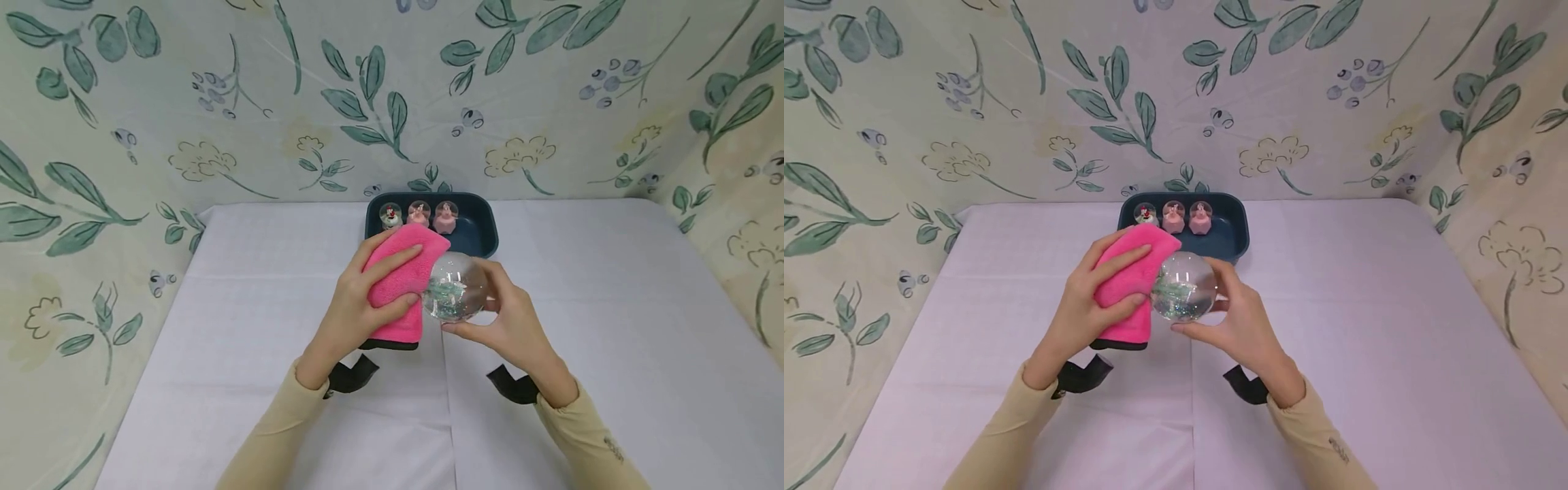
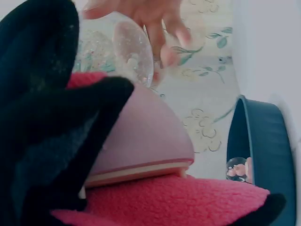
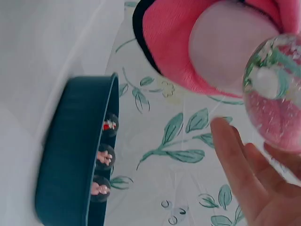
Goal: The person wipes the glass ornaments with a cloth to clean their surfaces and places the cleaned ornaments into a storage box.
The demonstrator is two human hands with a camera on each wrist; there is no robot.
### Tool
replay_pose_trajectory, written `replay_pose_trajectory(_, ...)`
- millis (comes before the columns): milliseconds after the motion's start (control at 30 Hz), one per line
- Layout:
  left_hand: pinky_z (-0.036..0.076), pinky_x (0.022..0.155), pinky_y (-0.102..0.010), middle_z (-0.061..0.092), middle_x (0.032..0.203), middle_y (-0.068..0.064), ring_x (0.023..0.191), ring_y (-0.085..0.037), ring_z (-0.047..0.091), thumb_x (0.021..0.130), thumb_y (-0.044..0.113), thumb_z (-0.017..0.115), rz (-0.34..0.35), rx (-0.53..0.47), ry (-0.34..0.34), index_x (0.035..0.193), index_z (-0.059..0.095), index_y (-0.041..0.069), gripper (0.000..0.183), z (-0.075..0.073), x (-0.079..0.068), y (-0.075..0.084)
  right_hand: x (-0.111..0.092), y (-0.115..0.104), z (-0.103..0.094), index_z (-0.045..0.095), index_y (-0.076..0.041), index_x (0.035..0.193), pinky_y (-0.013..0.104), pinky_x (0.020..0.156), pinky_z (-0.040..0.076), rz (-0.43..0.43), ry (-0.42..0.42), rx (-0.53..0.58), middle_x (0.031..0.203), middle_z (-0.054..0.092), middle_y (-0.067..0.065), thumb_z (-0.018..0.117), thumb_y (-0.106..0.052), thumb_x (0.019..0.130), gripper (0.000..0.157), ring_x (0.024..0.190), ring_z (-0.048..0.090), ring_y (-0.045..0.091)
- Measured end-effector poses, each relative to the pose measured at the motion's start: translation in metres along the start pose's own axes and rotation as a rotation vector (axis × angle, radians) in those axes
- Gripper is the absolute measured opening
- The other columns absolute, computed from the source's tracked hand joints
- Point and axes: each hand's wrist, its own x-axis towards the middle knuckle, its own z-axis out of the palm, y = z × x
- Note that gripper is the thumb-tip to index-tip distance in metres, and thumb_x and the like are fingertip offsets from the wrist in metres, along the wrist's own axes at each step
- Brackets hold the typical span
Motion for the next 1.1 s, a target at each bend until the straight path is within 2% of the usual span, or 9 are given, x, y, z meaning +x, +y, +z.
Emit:
replay_pose_trajectory(100,0.055,0.079,-0.031,0.038,0.145,-0.006,0.128,-0.02,0.037,0.078,0.011,0.077,0.004,-0.025,-0.021,0.131,0.058,0.01,0.056,-0.001,-0.001,0.0,0.004,0.002,-0.004,0.043,-0.002,0.136,0.032,0.07,0.057,-0.182,0.049,-0.101,0.121,0.053,0.012,0.087,-0.038,0.067,0.09,0.103,0.056,0.021)
replay_pose_trajectory(200,0.054,0.08,-0.031,0.038,0.144,-0.008,0.129,-0.02,0.036,0.079,0.013,0.077,0.012,0.025,-0.027,0.131,0.058,0.011,0.056,0.003,-0.004,0.001,0.005,0.003,-0.002,0.046,-0.001,0.135,0.025,0.067,0.055,-0.235,0.096,-0.055,0.117,0.055,0.014,0.084,-0.043,0.069,0.086,0.094,0.057,0.018)
replay_pose_trajectory(300,0.053,0.083,-0.032,0.037,0.145,-0.01,0.132,-0.022,0.034,0.079,0.016,0.077,0.032,0.108,-0.006,0.131,0.058,0.011,0.056,0.011,-0.007,0.001,0.002,0.003,0.005,0.051,0.0,0.13,0.019,0.063,0.053,-0.124,0.179,0.037,0.115,0.057,0.013,0.088,-0.018,0.067,0.075,0.089,0.057,0.017)
replay_pose_trajectory(433,0.051,0.087,-0.034,0.037,0.145,-0.012,0.133,-0.025,0.034,0.079,0.019,0.077,0.081,0.202,0.03,0.132,0.058,0.012,0.056,0.021,-0.01,0.002,0.001,-0.002,0.015,0.05,0.002,0.121,0.025,0.058,0.055,0.176,0.252,0.231,0.108,0.055,0.011,0.072,-0.005,0.077,0.05,0.084,0.061,0.015)
replay_pose_trajectory(533,0.051,0.088,-0.034,0.038,0.144,-0.012,0.133,-0.025,0.034,0.079,0.02,0.078,0.095,0.231,0.045,0.131,0.059,0.012,0.056,0.024,-0.01,0.003,0.002,-0.005,0.017,0.045,0.001,0.118,0.031,0.058,0.057,0.339,0.231,0.367,0.104,0.051,0.013,0.063,-0.011,0.085,0.039,0.078,0.064,0.016)
replay_pose_trajectory(600,0.052,0.087,-0.033,0.038,0.144,-0.011,0.132,-0.023,0.034,0.079,0.02,0.078,0.077,0.207,0.043,0.131,0.059,0.013,0.056,0.022,-0.01,0.003,0.001,-0.006,0.015,0.04,0.002,0.125,0.033,0.062,0.057,0.355,0.151,0.388,0.109,0.047,0.016,0.064,-0.009,0.086,0.047,0.084,0.063,0.021)
replay_pose_trajectory(767,0.054,0.08,-0.031,0.038,0.144,-0.006,0.13,-0.019,0.036,0.079,0.013,0.077,-0.002,0.04,0.034,0.13,0.059,0.012,0.054,0.008,-0.006,-0.001,-0.002,-0.004,0.003,0.032,-0.003,0.14,0.029,0.07,0.056,0.158,-0.029,0.199,0.123,0.045,0.014,0.08,0.002,0.073,0.082,0.099,0.058,0.03)
replay_pose_trajectory(933,0.055,0.077,-0.03,0.04,0.143,-0.003,0.128,-0.018,0.038,0.08,0.011,0.076,-0.028,-0.047,0.009,0.13,0.06,0.011,0.053,0.001,-0.003,0.001,0.003,0.003,-0.005,0.041,-0.001,0.136,0.021,0.074,0.053,-0.151,0.019,-0.049,0.122,0.051,0.012,0.091,-0.019,0.063,0.091,0.104,0.056,0.021)
replay_pose_trajectory(1100,0.054,0.079,-0.029,0.04,0.143,-0.007,0.129,-0.019,0.038,0.079,0.014,0.076,0.016,0.018,0.014,0.13,0.06,0.011,0.053,0.008,-0.005,0.004,0.004,0.006,-0.001,0.047,0.0,0.134,0.02,0.073,0.053,-0.211,0.097,0.038,0.12,0.054,0.013,0.086,-0.036,0.07,0.083,0.1,0.055,0.016)
